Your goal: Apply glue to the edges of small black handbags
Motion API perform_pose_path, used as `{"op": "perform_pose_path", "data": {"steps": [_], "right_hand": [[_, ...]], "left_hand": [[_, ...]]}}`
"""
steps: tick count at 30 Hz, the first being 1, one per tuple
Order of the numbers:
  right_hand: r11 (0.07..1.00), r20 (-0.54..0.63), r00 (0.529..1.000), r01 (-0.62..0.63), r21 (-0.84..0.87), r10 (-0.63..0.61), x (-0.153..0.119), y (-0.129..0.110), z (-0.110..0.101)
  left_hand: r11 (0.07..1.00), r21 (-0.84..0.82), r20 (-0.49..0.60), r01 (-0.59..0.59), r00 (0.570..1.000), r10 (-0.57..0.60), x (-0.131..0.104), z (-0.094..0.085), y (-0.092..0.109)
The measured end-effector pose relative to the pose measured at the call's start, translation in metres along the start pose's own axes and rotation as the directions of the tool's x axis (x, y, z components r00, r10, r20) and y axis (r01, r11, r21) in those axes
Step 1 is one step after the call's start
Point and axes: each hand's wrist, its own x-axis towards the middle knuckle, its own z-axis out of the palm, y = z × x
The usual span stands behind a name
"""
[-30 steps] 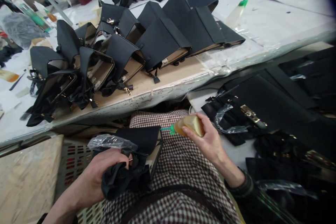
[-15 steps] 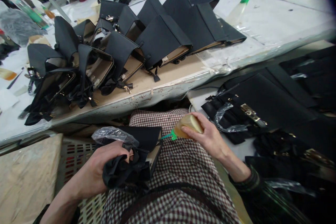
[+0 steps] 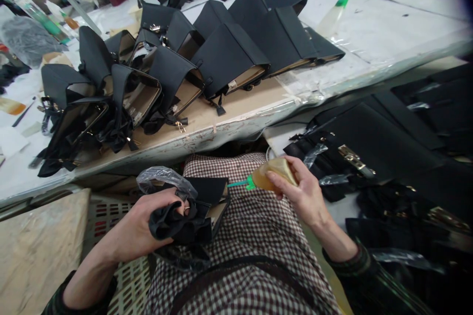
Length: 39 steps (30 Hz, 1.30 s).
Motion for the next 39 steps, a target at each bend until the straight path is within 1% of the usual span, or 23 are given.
{"op": "perform_pose_path", "data": {"steps": [5,8,10,14,16,19,21,23,26,29,34,36,39], "right_hand": [[0.997,0.057,0.997,0.048,-0.052,-0.045,-0.001,0.002,0.011],[0.993,0.026,0.997,0.071,-0.096,-0.069,-0.001,0.003,0.015],[0.989,-0.004,0.997,0.082,-0.125,-0.083,-0.003,0.002,0.012],[0.986,0.040,0.996,0.080,-0.145,-0.074,-0.009,-0.007,0.002],[0.992,0.060,0.997,0.053,-0.113,-0.046,-0.011,-0.011,0.000],[0.997,0.083,0.996,-0.028,0.076,0.022,-0.009,-0.010,0.000],[0.984,0.085,0.996,-0.053,0.168,0.039,-0.005,-0.006,0.002],[0.987,0.061,0.998,-0.045,0.154,0.036,-0.002,-0.001,0.004],[0.998,0.020,1.000,0.003,0.059,-0.004,-0.002,0.007,0.006],[0.993,-0.006,0.994,0.113,-0.020,-0.113,-0.004,0.012,0.011],[0.954,-0.004,0.957,0.288,-0.084,-0.289,-0.004,0.016,0.021],[0.941,-0.018,0.945,0.324,-0.098,-0.327,-0.004,0.017,0.024],[0.937,-0.042,0.940,0.332,-0.106,-0.338,-0.004,0.019,0.025]], "left_hand": [[1.000,0.010,-0.004,0.008,1.000,-0.008,0.001,0.001,-0.001],[1.000,0.018,-0.021,0.006,1.000,-0.006,0.000,0.000,-0.001],[1.000,0.017,-0.028,0.002,1.000,-0.001,-0.001,-0.001,-0.001],[1.000,0.008,-0.038,0.003,0.999,-0.003,-0.003,-0.001,-0.002],[1.000,0.008,-0.040,0.006,0.999,-0.006,-0.002,0.000,-0.002],[1.000,0.011,-0.035,0.011,0.999,-0.010,-0.002,0.001,-0.002],[1.000,0.013,-0.035,0.016,0.999,-0.016,-0.003,0.001,-0.002],[1.000,0.006,-0.043,0.027,0.999,-0.027,-0.006,0.000,-0.004],[0.997,-0.034,-0.070,0.070,0.995,-0.072,-0.009,-0.002,-0.008],[0.988,-0.086,-0.088,0.125,0.987,-0.133,-0.010,-0.004,-0.013],[0.966,-0.189,-0.100,0.174,0.976,-0.196,-0.009,-0.006,-0.019],[0.960,-0.204,-0.112,0.189,0.970,-0.215,-0.008,-0.008,-0.024],[0.961,-0.199,-0.116,0.193,0.969,-0.219,-0.007,-0.009,-0.027]]}}
